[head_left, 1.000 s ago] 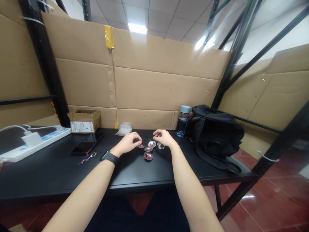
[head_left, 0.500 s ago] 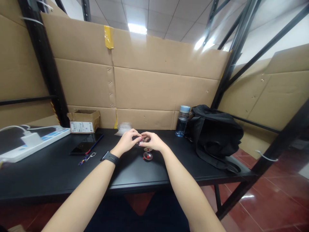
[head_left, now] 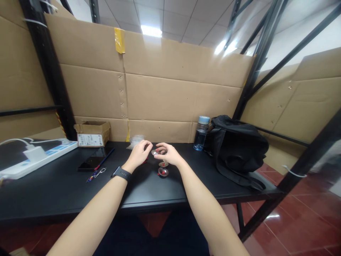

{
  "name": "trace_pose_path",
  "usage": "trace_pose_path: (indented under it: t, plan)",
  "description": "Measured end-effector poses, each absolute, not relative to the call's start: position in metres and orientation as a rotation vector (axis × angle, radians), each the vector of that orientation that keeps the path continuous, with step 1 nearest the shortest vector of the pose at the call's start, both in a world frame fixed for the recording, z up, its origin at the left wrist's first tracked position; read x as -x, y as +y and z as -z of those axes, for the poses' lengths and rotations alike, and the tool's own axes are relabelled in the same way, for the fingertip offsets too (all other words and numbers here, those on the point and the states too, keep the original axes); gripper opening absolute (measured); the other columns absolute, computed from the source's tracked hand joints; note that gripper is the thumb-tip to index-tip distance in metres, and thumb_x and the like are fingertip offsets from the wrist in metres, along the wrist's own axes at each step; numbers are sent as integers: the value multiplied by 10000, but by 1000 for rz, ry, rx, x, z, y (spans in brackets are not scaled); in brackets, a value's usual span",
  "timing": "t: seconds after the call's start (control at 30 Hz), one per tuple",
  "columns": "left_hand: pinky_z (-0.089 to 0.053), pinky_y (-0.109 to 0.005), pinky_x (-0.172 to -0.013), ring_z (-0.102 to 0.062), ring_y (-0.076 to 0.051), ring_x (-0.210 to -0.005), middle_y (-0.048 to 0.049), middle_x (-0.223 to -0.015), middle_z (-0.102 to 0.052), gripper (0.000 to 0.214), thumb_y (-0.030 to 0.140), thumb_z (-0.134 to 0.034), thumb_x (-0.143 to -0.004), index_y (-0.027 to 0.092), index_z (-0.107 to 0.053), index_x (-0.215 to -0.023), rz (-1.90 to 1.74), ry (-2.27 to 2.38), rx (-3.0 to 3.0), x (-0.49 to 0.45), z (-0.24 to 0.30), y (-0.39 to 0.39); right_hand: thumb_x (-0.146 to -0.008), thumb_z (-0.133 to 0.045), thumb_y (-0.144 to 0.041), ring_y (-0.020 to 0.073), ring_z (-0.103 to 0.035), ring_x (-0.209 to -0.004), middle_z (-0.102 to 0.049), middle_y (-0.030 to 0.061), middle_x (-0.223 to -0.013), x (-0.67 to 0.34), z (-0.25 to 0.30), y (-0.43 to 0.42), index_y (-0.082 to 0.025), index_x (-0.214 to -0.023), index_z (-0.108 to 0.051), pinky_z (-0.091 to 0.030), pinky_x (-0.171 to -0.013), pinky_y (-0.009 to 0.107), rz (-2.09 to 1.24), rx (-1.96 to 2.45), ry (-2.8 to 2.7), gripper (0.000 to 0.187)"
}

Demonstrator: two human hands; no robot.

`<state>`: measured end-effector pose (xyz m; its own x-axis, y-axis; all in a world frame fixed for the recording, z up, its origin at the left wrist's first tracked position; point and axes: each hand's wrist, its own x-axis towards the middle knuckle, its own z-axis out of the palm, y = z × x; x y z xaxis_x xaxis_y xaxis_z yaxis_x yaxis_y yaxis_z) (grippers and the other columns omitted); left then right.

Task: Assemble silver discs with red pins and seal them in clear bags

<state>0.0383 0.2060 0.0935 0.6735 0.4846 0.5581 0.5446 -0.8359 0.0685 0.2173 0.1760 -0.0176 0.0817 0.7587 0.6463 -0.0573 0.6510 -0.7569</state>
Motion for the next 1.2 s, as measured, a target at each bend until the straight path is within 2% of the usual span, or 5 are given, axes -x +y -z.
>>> trace_pose_path:
  t: [0.1, 0.33, 0.53, 0.83, 1.2]
  plan:
    - [-439, -340, -852, -642, -228, -886, -59, -880, -701, 380, 395, -461, -970, 187, -723, -789, 798, -945, 2828, -38, -95, 208, -676, -894, -371, 138, -654, -799, -753, 85, -1085, -218, 17, 177, -198, -1220, -622, -542, -766, 293, -702, 576, -1299, 632]
    - [-445, -321, -813, -651, -227, -865, -49, -887, -731, 357, 415, -453, -946, 191, -710, -841, 906, -1054, 2776, -40, -95, 205, -676, -890, -399, 100, -596, -635, -756, 94, -1064, -217, 13, 171, -180, -1106, -658, -489, -567, 223, -739, 598, -1305, 535]
    - [-451, -347, -807, -647, -248, -850, -68, -874, -732, 340, 421, -517, -886, 192, -744, -779, 689, -1089, 2858, -34, -94, 215, -805, -791, -467, 116, -653, -657, -744, 79, -1018, -217, 8, 168, -180, -1065, -663, -511, -584, 229, -785, 568, -1157, 408]
    - [-467, -382, -900, -642, -253, -945, -87, -961, -712, 338, 509, -640, -860, 189, -745, -827, 838, -873, 2991, -40, -80, 215, -702, -885, -416, 139, -684, -703, -722, 49, -968, -213, 7, 162, -196, -1145, -648, -509, -552, 208, -896, 593, -1197, 548]
    - [-484, -345, -846, -660, -232, -861, -60, -904, -730, 180, 322, -624, -788, 201, -753, -758, 745, -950, 2782, -30, -97, 213, -723, -858, -341, 172, -703, -824, -728, 87, -1042, -224, 10, 171, -181, -1152, -666, -571, -716, 285, -765, 606, -1192, 496]
